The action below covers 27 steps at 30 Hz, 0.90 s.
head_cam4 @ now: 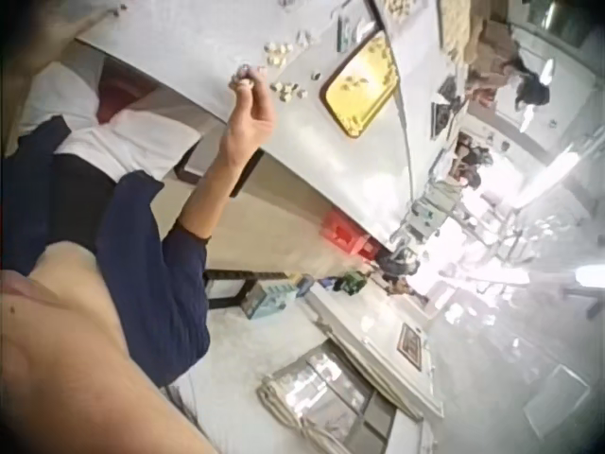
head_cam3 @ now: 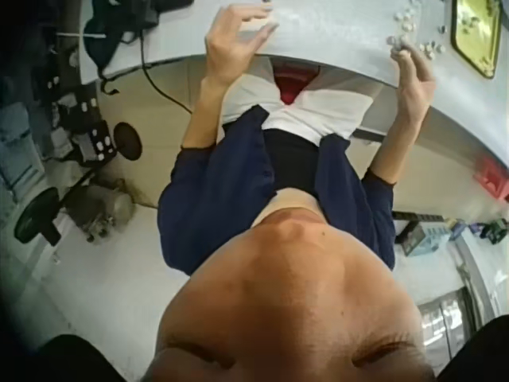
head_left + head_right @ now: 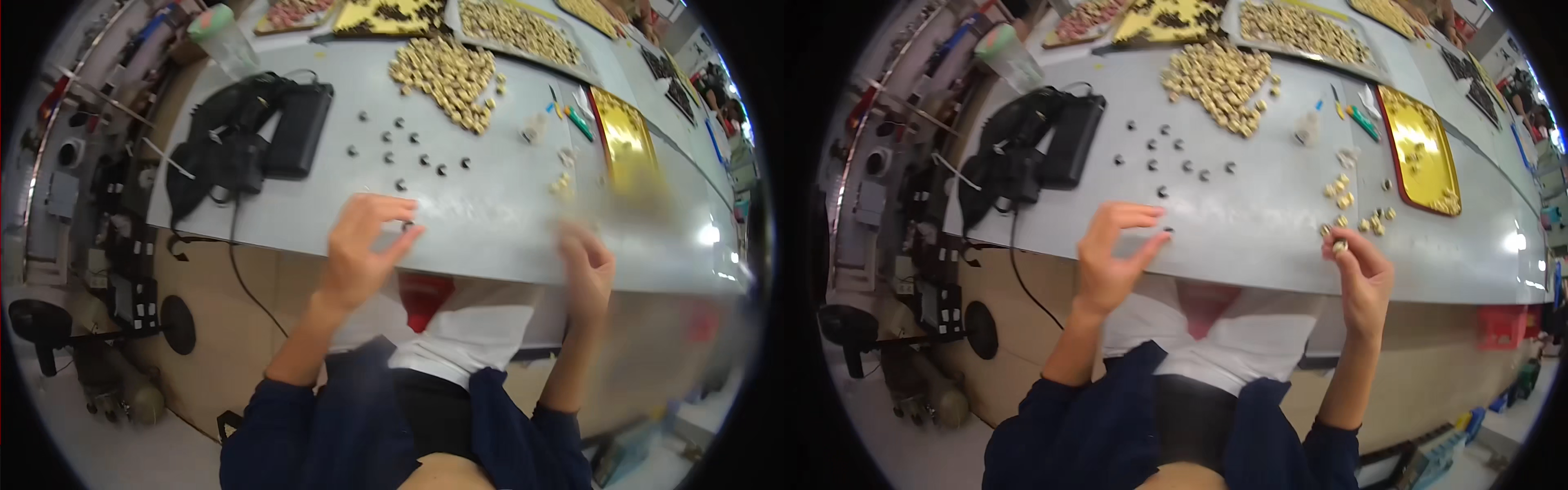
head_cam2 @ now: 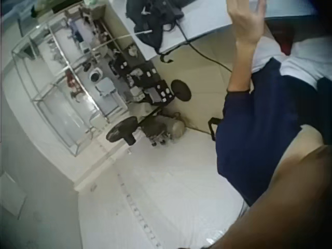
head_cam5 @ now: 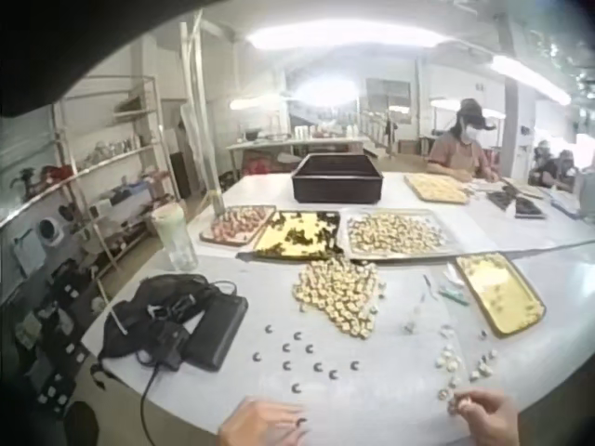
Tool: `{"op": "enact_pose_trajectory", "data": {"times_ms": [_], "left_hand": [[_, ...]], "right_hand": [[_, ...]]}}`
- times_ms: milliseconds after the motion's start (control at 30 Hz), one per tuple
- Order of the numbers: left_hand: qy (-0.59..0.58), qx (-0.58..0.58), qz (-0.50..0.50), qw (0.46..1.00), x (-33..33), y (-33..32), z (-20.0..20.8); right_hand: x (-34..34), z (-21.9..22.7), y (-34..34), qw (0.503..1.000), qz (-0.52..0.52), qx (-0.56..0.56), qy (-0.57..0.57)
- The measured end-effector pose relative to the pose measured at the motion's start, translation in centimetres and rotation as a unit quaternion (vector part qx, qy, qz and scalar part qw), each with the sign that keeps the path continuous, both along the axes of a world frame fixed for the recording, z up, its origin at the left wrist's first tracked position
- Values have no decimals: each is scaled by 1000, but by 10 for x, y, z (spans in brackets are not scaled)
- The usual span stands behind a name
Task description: The recorder applies glue to small black plastic pieces and then joins them with gold-colored plastic components on a factory workbench.
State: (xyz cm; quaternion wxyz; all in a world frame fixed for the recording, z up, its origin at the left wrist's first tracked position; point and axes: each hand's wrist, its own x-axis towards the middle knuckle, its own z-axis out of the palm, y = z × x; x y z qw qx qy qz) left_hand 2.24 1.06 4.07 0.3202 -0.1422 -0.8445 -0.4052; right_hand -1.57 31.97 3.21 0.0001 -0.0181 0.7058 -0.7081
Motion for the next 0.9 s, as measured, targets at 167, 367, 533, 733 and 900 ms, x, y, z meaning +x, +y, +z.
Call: {"op": "enact_pose_trajectory", "data": {"times_ms": [167,367,533,733,900], "left_hand": [[-104,-32,29,994,5,-7,-20],[-131,-103,-6,986,4,-4,-31],[-177,-99,8,979,8,-4,-24],[-169,-110,-11,979,-4,-3,-29],[-141,-93,-39,985,-14,6,-30]], "right_hand": [[-8,-18,22,987,-90,113,65],[-4,-23,30,858,-129,451,209],[-7,-35,28,866,-96,441,216],[-21,-24,28,851,-108,444,258],[-53,-10,26,844,-89,464,253]]}}
